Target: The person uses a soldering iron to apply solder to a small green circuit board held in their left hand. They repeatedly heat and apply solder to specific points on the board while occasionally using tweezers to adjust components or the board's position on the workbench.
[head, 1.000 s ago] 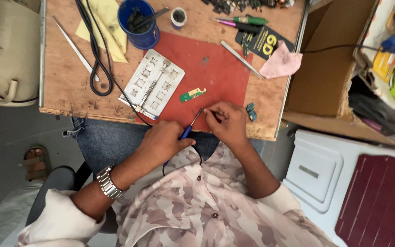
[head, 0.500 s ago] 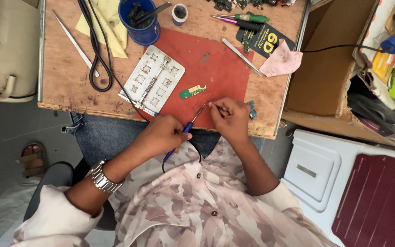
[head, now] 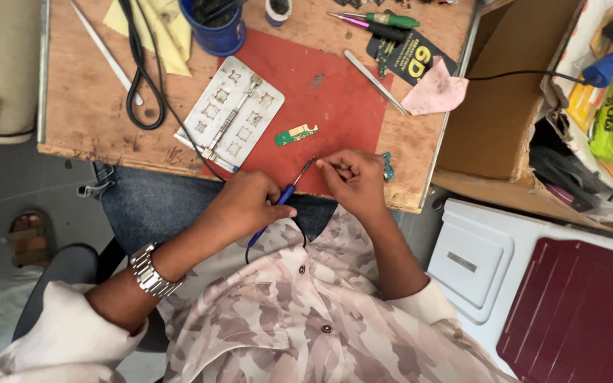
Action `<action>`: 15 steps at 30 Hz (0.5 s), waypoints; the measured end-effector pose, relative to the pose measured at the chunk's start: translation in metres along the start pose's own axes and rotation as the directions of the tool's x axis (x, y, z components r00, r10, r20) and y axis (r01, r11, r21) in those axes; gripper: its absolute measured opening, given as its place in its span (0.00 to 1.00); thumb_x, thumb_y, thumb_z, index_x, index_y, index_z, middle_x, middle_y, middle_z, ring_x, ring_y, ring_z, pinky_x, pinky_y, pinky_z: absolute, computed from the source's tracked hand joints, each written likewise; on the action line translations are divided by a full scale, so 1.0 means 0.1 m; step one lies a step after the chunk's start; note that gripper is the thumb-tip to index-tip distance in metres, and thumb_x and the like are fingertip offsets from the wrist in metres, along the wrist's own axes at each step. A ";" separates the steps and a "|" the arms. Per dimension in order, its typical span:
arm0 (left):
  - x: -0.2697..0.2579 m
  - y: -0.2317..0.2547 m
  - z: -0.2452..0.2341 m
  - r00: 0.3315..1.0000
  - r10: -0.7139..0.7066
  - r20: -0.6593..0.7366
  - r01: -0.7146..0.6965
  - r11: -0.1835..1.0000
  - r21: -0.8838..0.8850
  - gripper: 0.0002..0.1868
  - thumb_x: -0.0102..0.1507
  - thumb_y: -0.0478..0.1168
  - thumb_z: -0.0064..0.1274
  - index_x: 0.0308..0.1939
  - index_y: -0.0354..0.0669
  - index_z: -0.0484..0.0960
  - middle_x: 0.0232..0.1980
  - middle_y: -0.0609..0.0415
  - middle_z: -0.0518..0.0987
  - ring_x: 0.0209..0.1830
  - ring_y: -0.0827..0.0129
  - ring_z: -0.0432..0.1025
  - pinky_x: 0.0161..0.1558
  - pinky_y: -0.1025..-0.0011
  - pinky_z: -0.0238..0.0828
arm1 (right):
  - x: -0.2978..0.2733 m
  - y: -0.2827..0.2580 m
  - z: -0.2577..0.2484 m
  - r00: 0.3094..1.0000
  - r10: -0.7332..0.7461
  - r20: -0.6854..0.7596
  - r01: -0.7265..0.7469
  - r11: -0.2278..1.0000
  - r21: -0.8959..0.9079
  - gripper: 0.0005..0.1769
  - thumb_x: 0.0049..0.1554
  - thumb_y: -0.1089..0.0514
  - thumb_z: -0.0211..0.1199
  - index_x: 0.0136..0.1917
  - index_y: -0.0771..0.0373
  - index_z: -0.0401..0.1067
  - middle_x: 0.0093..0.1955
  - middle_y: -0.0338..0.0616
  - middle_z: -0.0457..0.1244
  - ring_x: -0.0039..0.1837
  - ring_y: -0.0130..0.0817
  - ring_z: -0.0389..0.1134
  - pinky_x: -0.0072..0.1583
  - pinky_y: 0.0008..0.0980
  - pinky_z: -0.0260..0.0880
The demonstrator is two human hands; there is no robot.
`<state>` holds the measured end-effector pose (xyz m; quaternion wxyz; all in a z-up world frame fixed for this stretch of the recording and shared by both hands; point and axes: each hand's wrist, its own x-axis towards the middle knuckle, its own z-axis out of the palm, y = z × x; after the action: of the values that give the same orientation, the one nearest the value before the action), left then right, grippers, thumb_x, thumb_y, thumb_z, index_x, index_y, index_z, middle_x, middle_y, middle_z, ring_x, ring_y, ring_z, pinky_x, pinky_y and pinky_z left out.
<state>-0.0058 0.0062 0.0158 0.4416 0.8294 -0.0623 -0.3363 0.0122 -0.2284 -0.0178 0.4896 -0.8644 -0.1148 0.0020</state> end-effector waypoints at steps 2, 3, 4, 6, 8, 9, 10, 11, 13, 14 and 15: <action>-0.04 -0.02 0.02 1.000 0.016 -0.018 -0.016 1.000 0.022 0.23 0.51 0.47 0.72 0.17 0.34 0.78 0.16 0.41 0.72 0.16 0.53 0.72 0.24 0.57 0.62 | -0.02 0.01 0.02 0.999 0.017 -0.035 -0.019 0.999 -0.050 0.07 0.55 0.69 0.71 0.37 0.67 0.74 0.26 0.34 0.56 0.30 0.16 0.50 0.34 0.24 0.47; -0.03 -0.01 0.02 0.999 0.033 -0.034 -0.032 0.999 0.025 0.23 0.50 0.47 0.73 0.17 0.34 0.77 0.17 0.41 0.72 0.17 0.53 0.72 0.24 0.56 0.62 | -0.02 0.01 0.02 0.996 0.037 -0.085 -0.044 0.996 -0.083 0.08 0.56 0.68 0.72 0.37 0.67 0.74 0.25 0.34 0.55 0.30 0.15 0.50 0.34 0.24 0.48; -0.03 -0.01 0.02 0.998 0.050 -0.050 -0.048 0.998 0.028 0.23 0.49 0.47 0.73 0.16 0.34 0.77 0.17 0.41 0.72 0.17 0.52 0.72 0.24 0.56 0.63 | -0.02 0.01 0.02 0.989 0.055 -0.135 -0.070 0.991 -0.114 0.10 0.56 0.68 0.72 0.36 0.67 0.73 0.25 0.34 0.54 0.30 0.15 0.50 0.34 0.23 0.48; -0.02 -0.01 0.03 0.999 0.026 -0.031 -0.025 1.000 0.012 0.23 0.48 0.46 0.73 0.16 0.34 0.77 0.17 0.41 0.73 0.18 0.52 0.73 0.25 0.56 0.63 | -0.01 0.01 -0.01 0.996 0.084 -0.041 -0.083 0.996 0.018 0.07 0.57 0.68 0.71 0.37 0.67 0.75 0.26 0.34 0.56 0.31 0.15 0.49 0.34 0.23 0.47; -0.02 -0.01 0.04 0.999 0.029 -0.037 -0.029 1.000 0.002 0.23 0.48 0.46 0.73 0.16 0.33 0.76 0.17 0.41 0.73 0.18 0.52 0.73 0.25 0.56 0.64 | -0.01 0.01 -0.02 0.999 0.051 0.019 -0.052 0.998 0.034 0.06 0.57 0.68 0.71 0.38 0.67 0.76 0.28 0.35 0.59 0.31 0.15 0.51 0.34 0.23 0.47; -0.03 -0.02 0.04 0.998 0.044 -0.050 -0.044 0.999 0.002 0.23 0.48 0.46 0.73 0.16 0.33 0.76 0.17 0.41 0.73 0.18 0.52 0.73 0.25 0.56 0.63 | -0.01 0.00 -0.01 0.999 0.011 0.030 -0.011 1.000 -0.013 0.05 0.56 0.68 0.71 0.39 0.67 0.76 0.28 0.35 0.60 0.31 0.15 0.52 0.34 0.22 0.49; -0.04 -0.02 0.04 0.996 0.058 -0.063 -0.058 0.998 0.003 0.24 0.48 0.46 0.73 0.16 0.33 0.76 0.18 0.40 0.73 0.18 0.52 0.73 0.25 0.56 0.63 | -0.02 0.00 0.01 0.999 -0.028 0.044 0.031 0.998 -0.060 0.05 0.55 0.68 0.72 0.40 0.68 0.76 0.29 0.35 0.62 0.30 0.15 0.54 0.33 0.22 0.50; -0.04 -0.03 0.04 0.998 0.041 -0.045 -0.041 0.999 0.006 0.24 0.49 0.46 0.73 0.16 0.33 0.76 0.17 0.40 0.73 0.18 0.51 0.73 0.25 0.56 0.63 | -0.03 -0.01 0.02 1.000 -0.003 -0.004 0.002 0.997 -0.074 0.06 0.56 0.67 0.72 0.39 0.67 0.76 0.29 0.34 0.62 0.31 0.15 0.54 0.33 0.22 0.50; -0.03 -0.02 0.03 1.000 0.012 -0.013 -0.012 1.000 0.012 0.24 0.50 0.47 0.72 0.16 0.33 0.76 0.17 0.40 0.73 0.17 0.51 0.72 0.26 0.55 0.63 | -0.02 -0.01 0.02 0.994 0.042 -0.102 -0.052 0.993 -0.101 0.07 0.57 0.67 0.73 0.39 0.67 0.76 0.29 0.34 0.63 0.31 0.16 0.54 0.34 0.22 0.50; -0.01 -0.02 0.03 1.000 0.015 -0.012 -0.014 1.000 0.022 0.23 0.50 0.47 0.72 0.17 0.33 0.77 0.17 0.40 0.73 0.17 0.51 0.72 0.25 0.55 0.63 | -0.01 -0.01 0.01 0.997 0.026 -0.068 -0.031 0.997 -0.071 0.06 0.56 0.67 0.73 0.39 0.67 0.76 0.29 0.35 0.63 0.31 0.16 0.54 0.34 0.23 0.50; -0.01 -0.02 0.04 1.000 0.010 -0.014 -0.009 1.000 0.029 0.23 0.50 0.47 0.72 0.17 0.33 0.78 0.17 0.40 0.73 0.18 0.51 0.73 0.25 0.56 0.63 | -0.01 -0.01 0.00 1.000 0.008 -0.027 -0.009 0.999 -0.036 0.05 0.56 0.67 0.72 0.40 0.67 0.77 0.30 0.36 0.63 0.31 0.17 0.53 0.34 0.23 0.49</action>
<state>-0.0089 0.0050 0.0132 0.4314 0.8379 -0.0680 -0.3274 0.0114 -0.2279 -0.0170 0.4752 -0.8736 -0.1046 -0.0095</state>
